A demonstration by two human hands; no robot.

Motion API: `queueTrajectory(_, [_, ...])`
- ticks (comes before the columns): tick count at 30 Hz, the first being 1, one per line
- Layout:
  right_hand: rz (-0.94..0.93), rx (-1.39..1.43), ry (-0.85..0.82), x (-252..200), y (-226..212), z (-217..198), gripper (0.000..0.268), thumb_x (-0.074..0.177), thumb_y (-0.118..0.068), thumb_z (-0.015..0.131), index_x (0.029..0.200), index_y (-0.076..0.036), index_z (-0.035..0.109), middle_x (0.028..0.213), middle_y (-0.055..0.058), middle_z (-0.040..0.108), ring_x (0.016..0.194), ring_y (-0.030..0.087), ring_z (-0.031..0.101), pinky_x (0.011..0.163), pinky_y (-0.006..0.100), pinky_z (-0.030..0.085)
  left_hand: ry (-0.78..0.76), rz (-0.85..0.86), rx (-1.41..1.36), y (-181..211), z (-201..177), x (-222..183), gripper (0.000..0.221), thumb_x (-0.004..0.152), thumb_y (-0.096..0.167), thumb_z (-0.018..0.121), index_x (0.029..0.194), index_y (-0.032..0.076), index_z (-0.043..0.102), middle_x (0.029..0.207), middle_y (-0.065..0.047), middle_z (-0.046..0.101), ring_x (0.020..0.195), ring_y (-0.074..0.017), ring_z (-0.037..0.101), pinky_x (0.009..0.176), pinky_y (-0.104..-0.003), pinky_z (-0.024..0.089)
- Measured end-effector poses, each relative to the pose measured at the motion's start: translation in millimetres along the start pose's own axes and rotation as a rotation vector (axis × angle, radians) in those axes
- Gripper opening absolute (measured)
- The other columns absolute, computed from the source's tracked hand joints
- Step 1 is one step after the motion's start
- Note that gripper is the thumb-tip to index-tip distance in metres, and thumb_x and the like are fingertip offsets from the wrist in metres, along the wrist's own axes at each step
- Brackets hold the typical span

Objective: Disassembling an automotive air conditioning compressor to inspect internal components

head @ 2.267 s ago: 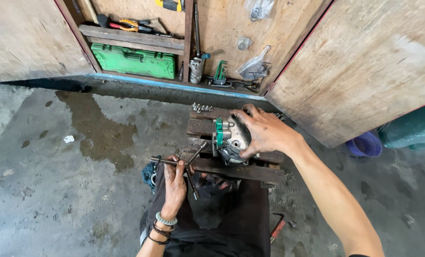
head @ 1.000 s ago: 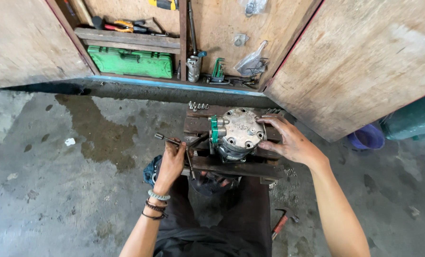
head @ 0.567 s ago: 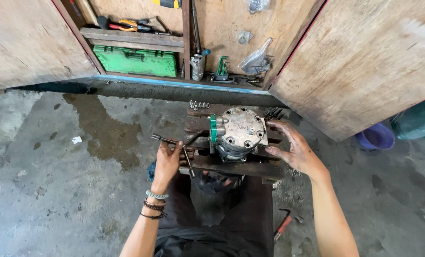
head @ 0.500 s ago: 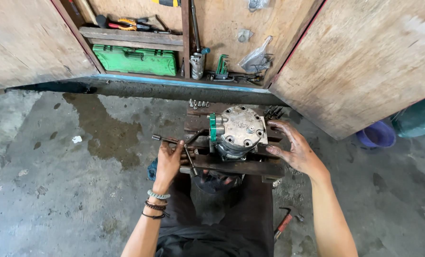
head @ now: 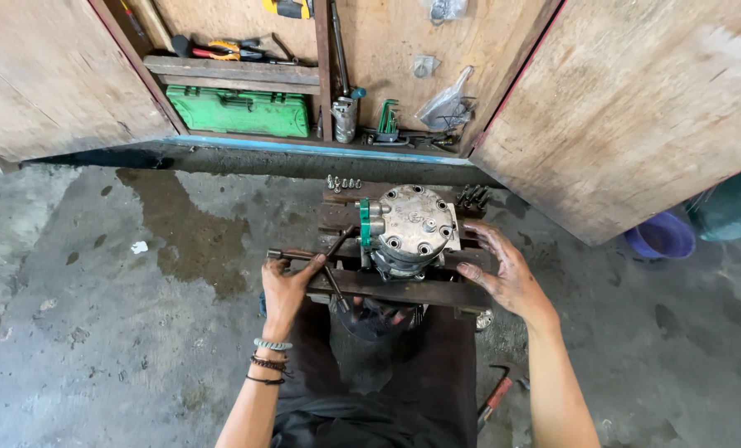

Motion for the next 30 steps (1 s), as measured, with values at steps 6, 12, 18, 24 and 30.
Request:
queueTrajectory(6, [-0.009, 0.02, 0.043, 2, -4, 7, 0.064, 0.083, -0.017, 0.084, 0.14, -0.008, 0.056, 0.141, 0.014, 0.058, 0.135, 0.033, 0.052, 0.11, 0.054, 0.041, 0.047, -0.059, -0.291, -5, 10, -20, 0.057, 0.078, 0.035, 0.092, 0.114, 0.0, 0.066, 0.111, -0.026, 0.066, 0.118, -0.036, 0.056, 0.108, -0.047, 0.038])
queueTrajectory(12, [-0.005, 0.072, 0.083, -4, -18, 13, 0.063, 0.084, -0.011, 0.081, 0.141, -0.007, 0.054, 0.142, 0.023, 0.055, 0.138, 0.045, 0.047, 0.111, 0.066, 0.036, 0.107, -0.062, -0.33, -7, 16, -18, 0.089, 0.074, 0.03, 0.096, 0.134, -0.002, 0.039, 0.125, -0.028, 0.055, 0.123, -0.0415, 0.053, 0.107, -0.051, 0.038])
queueTrajectory(18, [0.016, 0.049, 0.104, -6, -9, 14, 0.062, 0.085, -0.017, 0.081, 0.14, -0.006, 0.055, 0.144, 0.021, 0.054, 0.14, 0.042, 0.046, 0.111, 0.064, 0.037, 0.129, -0.204, -0.445, -9, 10, -13, 0.029, 0.111, 0.042, 0.044, 0.12, 0.018, 0.057, 0.111, -0.013, 0.069, 0.094, -0.0231, 0.058, 0.084, -0.036, 0.045])
queueTrajectory(24, [0.025, 0.086, 0.112, -7, -2, 17, 0.062, 0.085, -0.016, 0.082, 0.141, -0.007, 0.056, 0.143, 0.018, 0.055, 0.14, 0.04, 0.047, 0.112, 0.061, 0.038, 0.138, -0.007, -0.448, -29, 0, -15, 0.014, 0.107, 0.028, 0.061, 0.111, 0.014, 0.063, 0.09, -0.005, 0.073, 0.063, -0.0086, 0.053, 0.057, -0.023, 0.045])
queueTrajectory(30, [0.034, 0.129, 0.143, -4, 0, 20, 0.064, 0.085, -0.018, 0.081, 0.142, -0.005, 0.054, 0.143, 0.02, 0.054, 0.139, 0.038, 0.048, 0.111, 0.059, 0.04, 0.068, 0.056, -0.378, -16, -2, -40, 0.016, 0.101, 0.021, 0.068, 0.111, 0.008, 0.072, 0.097, -0.01, 0.074, 0.079, -0.0109, 0.057, 0.066, -0.028, 0.051])
Point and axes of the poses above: each hand's wrist, its own x-axis towards the middle knuckle, its own z-axis out of the palm, y = z × x, the point moved 8 cm from there along x, towards the middle knuckle
